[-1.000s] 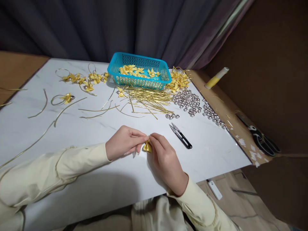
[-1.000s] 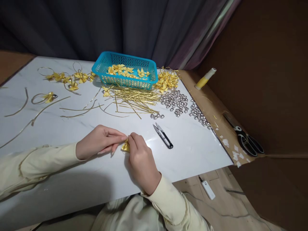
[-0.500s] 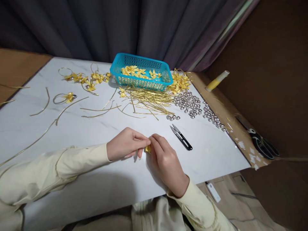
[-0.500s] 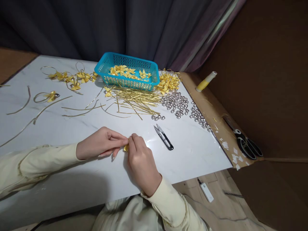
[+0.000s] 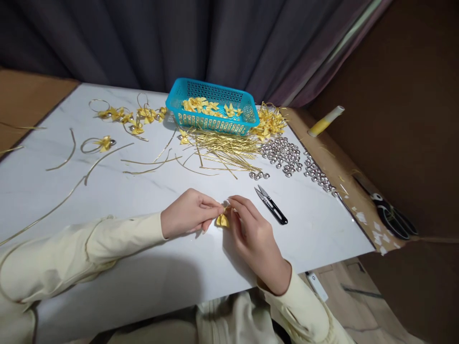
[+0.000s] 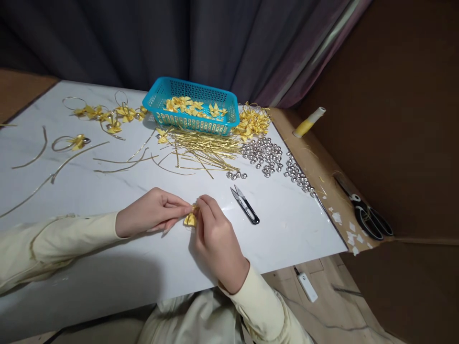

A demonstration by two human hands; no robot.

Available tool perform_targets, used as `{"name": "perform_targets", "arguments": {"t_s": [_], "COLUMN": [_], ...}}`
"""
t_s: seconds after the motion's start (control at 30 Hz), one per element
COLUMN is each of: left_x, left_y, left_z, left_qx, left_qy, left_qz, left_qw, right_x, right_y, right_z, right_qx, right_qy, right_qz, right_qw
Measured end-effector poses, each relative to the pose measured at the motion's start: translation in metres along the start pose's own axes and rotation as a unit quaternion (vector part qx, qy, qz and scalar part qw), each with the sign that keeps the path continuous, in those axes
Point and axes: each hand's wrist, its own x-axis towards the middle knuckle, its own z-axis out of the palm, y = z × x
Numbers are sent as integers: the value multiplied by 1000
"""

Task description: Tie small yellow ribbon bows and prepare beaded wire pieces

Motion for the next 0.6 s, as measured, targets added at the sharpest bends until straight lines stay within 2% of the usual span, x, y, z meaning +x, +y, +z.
{"name": "perform_targets", "arguments": {"t_s": [0.13, 0.3, 0.6], "left_x": [1, 1, 1], "left_y": [-4, -6, -9], "left_z": [0, 2, 4], "left_qx": [-4, 26, 77], "left_qy": [-4, 12, 45], "left_qz": [11, 27, 87], "left_qw": [1000, 999, 992], "right_x": [1, 4, 5], "right_y": [0, -2, 1], "right_z": [-7, -9, -6], "right_qx": [-19, -107, -164], "right_qy": [-47, -97, -76], "right_qz": [-26, -67, -87], "right_qw": [998, 987, 980]}}
